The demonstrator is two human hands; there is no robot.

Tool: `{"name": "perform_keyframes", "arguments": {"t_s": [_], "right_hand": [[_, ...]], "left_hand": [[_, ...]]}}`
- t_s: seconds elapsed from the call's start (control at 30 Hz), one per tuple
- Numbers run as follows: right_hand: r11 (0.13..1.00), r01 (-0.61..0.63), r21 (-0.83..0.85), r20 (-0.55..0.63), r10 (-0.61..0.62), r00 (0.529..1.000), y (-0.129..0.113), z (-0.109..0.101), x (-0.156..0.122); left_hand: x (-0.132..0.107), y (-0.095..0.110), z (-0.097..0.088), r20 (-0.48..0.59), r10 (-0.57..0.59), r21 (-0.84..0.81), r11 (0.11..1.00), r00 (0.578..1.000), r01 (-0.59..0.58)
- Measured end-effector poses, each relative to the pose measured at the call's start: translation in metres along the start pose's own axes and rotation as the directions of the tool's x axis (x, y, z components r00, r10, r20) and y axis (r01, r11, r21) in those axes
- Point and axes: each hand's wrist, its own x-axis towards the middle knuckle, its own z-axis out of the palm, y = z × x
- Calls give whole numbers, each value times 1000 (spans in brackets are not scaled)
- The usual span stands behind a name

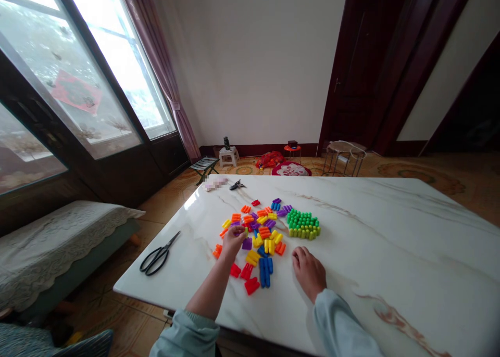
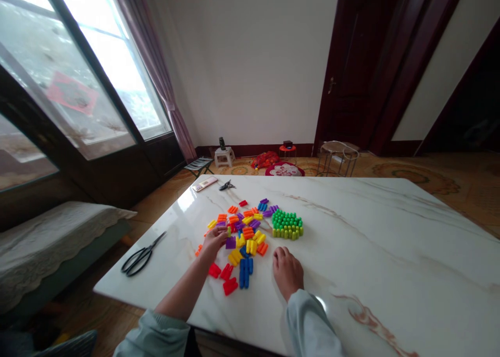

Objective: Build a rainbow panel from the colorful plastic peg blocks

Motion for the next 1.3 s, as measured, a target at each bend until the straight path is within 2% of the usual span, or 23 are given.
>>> {"name": "perform_keyframes", "arguments": {"t_s": [0.1,0.2,0.3,0.43,0.57,0.63,0.67,0.7,0.77,0.83,0.9,1.07,1.2,1.3], "right_hand": [[1000,-4,2,-7,4,1000,0,-1,0],[1000,-4,1,-20,4,1000,0,0,0],[1000,-5,-1,-18,5,1000,0,0,0],[1000,-3,-3,-26,3,1000,0,1,-1],[1000,0,1,-33,0,999,1,2,-1],[1000,-1,3,-33,1,999,1,2,-1],[1000,-1,4,-33,2,999,1,2,-1],[1000,-4,6,-31,4,1000,1,2,0],[1000,-10,7,-25,10,1000,0,0,0],[1000,-19,5,-18,19,1000,-1,-2,0],[1000,-23,-1,-11,23,1000,-2,-3,0],[1000,-28,-5,-2,28,1000,-3,-4,0],[999,-33,7,1,33,999,-2,-3,1],[999,-33,10,5,33,999,-2,-3,1]], "left_hand": [[-1,-2,6,26,-99,-203,974,995,102],[0,-3,13,39,-179,-316,931,983,182],[1,-5,16,40,-223,-364,905,974,222],[-3,-2,14,34,-197,-333,922,980,197],[-13,8,12,17,-87,-201,976,996,88],[-19,15,13,29,79,-10,997,996,-79],[-21,18,15,70,186,127,973,980,-194],[-23,21,17,143,284,266,912,948,-314],[-26,27,22,332,387,459,731,860,-506],[-26,32,28,472,376,514,618,797,-595],[-24,36,32,547,335,537,562,767,-629],[-14,40,38,618,205,586,523,759,-619],[-6,41,41,651,196,599,461,734,-654],[0,41,47,649,173,630,424,741,-651]]}}
